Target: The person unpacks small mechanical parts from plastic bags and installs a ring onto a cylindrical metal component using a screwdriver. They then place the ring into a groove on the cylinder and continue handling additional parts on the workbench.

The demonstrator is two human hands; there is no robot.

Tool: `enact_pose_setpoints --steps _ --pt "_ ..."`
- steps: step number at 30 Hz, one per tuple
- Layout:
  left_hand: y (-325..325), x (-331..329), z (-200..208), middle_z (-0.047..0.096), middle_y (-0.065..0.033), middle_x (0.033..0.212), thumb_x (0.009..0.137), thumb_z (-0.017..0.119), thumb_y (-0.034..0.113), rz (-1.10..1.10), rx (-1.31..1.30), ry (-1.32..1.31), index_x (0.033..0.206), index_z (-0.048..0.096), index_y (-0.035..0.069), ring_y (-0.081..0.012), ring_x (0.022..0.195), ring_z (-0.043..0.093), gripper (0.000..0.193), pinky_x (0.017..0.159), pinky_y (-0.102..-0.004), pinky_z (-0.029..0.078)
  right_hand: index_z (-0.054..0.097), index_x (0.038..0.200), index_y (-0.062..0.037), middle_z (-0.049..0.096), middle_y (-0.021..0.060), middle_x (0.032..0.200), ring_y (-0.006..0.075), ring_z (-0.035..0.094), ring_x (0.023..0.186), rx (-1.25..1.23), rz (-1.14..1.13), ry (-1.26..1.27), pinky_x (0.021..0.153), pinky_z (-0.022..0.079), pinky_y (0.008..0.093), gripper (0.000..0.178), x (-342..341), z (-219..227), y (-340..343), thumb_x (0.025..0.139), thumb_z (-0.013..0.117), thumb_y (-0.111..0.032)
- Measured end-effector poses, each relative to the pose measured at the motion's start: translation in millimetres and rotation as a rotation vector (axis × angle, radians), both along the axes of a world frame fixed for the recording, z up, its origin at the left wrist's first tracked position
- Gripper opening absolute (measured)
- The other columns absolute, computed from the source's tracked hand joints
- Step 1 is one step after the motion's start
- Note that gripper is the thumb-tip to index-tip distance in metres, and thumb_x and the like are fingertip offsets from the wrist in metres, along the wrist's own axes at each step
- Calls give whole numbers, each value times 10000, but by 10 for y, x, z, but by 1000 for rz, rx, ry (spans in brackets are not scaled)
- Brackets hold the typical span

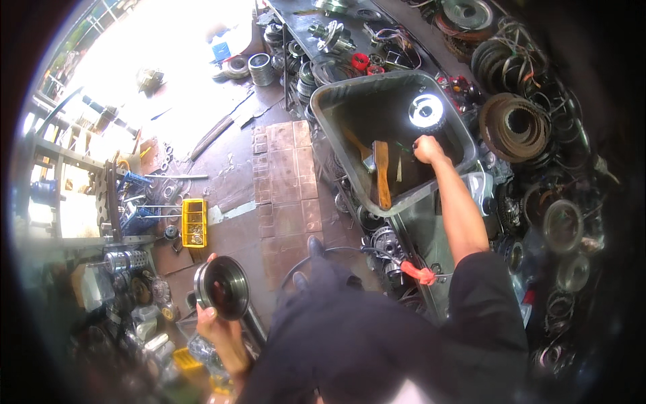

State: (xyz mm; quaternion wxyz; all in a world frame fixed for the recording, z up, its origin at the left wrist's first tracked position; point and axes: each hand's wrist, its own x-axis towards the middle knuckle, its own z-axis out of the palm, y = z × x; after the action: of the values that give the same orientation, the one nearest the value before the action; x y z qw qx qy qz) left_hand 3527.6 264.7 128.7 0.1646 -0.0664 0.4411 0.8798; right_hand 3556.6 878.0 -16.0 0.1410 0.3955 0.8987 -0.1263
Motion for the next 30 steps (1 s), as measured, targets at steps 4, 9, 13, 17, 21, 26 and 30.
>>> enact_pose_setpoints --steps 4,9,13,17,21,26,30 --pt "202 -128 -7 446 -265 1498 664 663 256 -12 -42 16 1459 373 -131 -346 1343 509 931 1113 -448 459 754 1124 -71 694 229 1180 353 657 1164 148 -116 -148 997 521 448 276 -43 74 139 877 658 -150" --pt "328 -139 -31 457 -266 1493 708 617 198 -101 81 92 1462 376 -108 -355 1353 499 849 1140 -476 427 800 765 -88 746 174 845 299 739 825 203 39 114 803 571 369 83 73 727 205 734 725 -103" --pt "269 -58 -15 424 -287 1514 703 621 194 -131 130 97 1474 354 -107 -367 1366 482 870 1149 -477 415 757 863 -7 743 185 871 269 719 803 -138 204 321 760 546 382 202 120 1821 61 790 777 -194" --pt "-18 4 -43 404 -295 1529 695 631 194 -150 160 149 1479 341 -116 -372 1390 458 891 1172 -473 385 718 853 -46 653 -16 731 67 557 649 -450 161 568 609 447 242 43 182 2689 -562 844 734 -85" --pt "-663 89 -20 465 -271 1486 658 640 251 -160 96 124 1434 401 -156 -340 1387 471 908 1187 -419 354 688 947 -59 618 -41 764 40 499 634 -584 102 742 581 359 194 138 198 3116 -1423 833 751 -102" --pt "-1801 214 33 470 -247 1491 666 629 309 -103 75 116 1443 411 -144 -315 1391 466 925 1189 -391 328 692 990 -48 622 -28 772 53 536 642 -770 199 816 564 405 190 195 -75 3065 -2670 838 760 -149" --pt "-3153 314 0 478 -232 1482 649 630 308 -72 97 70 1447 406 -145 -284 1365 494 944 1166 -363 356 678 1065 -7 624 4 812 73 531 627 -974 359 816 563 415 213 303 -405 2921 -3894 834 775 -177"
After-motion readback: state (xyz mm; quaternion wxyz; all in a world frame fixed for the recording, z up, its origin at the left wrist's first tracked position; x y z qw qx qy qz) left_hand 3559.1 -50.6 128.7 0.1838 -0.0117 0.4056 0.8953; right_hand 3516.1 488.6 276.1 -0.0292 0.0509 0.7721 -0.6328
